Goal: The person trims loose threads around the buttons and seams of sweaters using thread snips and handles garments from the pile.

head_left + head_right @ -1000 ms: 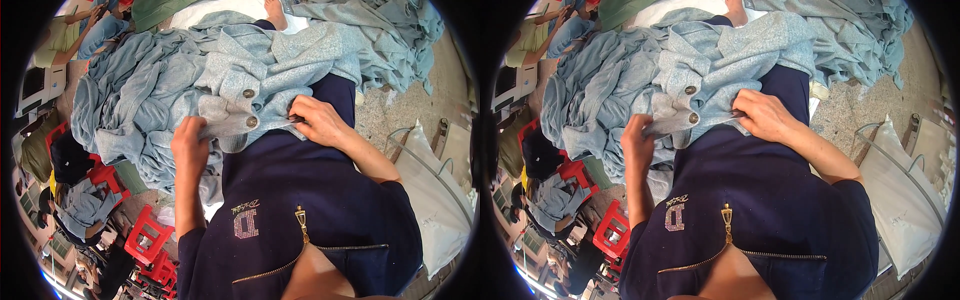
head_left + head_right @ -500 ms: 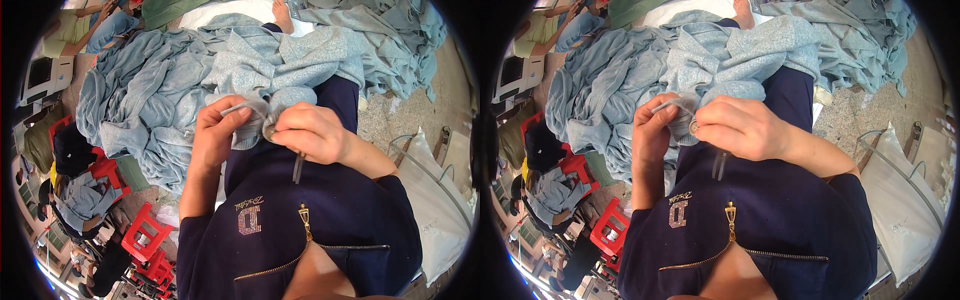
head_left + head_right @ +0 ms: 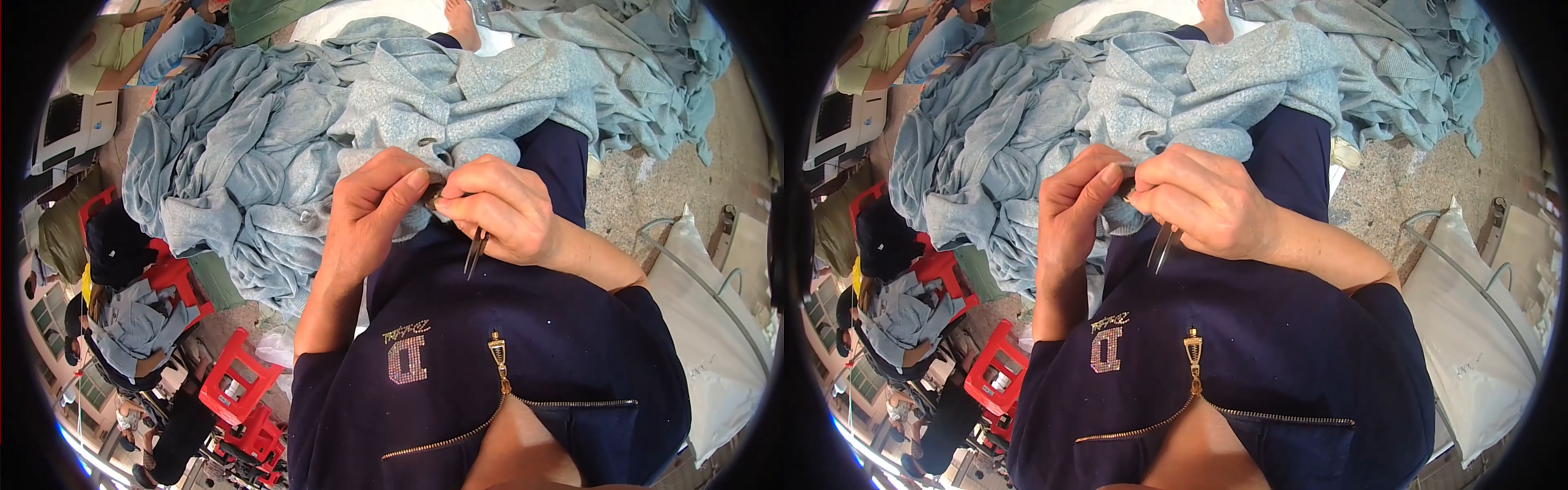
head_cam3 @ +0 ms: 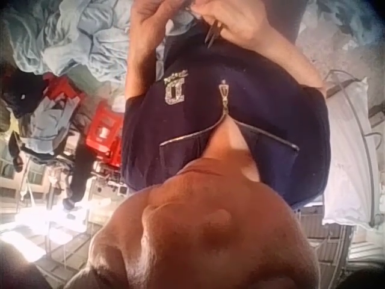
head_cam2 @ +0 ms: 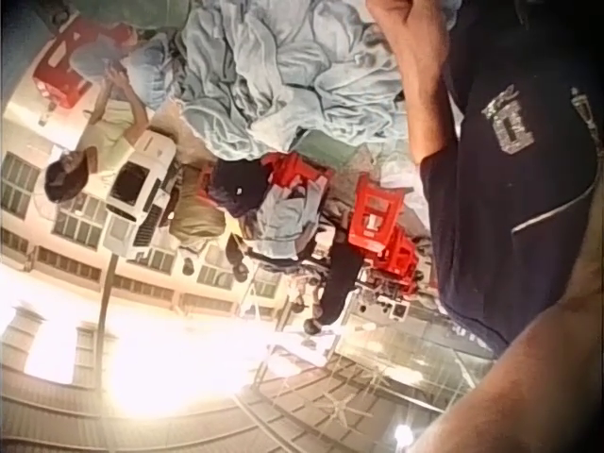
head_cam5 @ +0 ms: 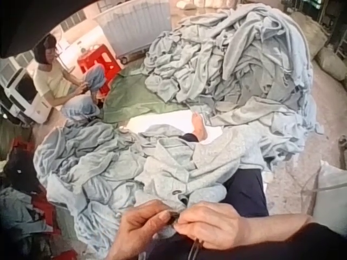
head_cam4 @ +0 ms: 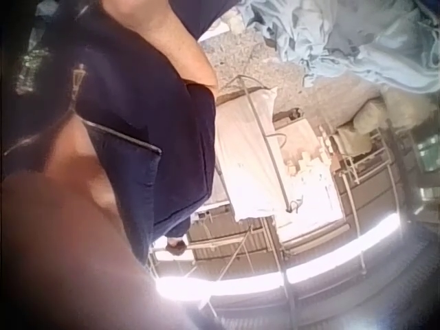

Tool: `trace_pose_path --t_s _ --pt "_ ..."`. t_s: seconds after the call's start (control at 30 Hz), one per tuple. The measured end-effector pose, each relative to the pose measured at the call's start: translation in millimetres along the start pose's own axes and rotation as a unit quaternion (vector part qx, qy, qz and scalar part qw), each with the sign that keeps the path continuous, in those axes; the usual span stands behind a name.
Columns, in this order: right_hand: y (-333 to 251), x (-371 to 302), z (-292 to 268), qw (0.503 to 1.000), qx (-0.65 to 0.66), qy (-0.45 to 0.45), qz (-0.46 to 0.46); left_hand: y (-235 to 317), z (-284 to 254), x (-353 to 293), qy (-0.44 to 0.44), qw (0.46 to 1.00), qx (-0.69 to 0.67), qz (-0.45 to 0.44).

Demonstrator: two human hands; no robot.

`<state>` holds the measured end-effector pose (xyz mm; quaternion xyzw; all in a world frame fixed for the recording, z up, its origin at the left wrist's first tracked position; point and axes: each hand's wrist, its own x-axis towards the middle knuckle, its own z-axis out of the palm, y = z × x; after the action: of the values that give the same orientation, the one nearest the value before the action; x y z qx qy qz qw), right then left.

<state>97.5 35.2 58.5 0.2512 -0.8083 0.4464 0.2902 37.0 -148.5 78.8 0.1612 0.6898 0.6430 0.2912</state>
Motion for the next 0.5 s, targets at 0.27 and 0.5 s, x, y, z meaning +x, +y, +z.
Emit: trace_pose_path --t_s 0.27,0.5 --pt "3.5 -11.0 3.6 0.999 -0.023 0.034 -0.006 1.6 7.1 -3.5 0.014 0.999 -0.009 0.034" --pt "2.2 -20.8 -1.0 0.979 0.126 -0.035 0.155 -9.1 7.9 -17.5 -0.025 0.958 0.2 0.205"
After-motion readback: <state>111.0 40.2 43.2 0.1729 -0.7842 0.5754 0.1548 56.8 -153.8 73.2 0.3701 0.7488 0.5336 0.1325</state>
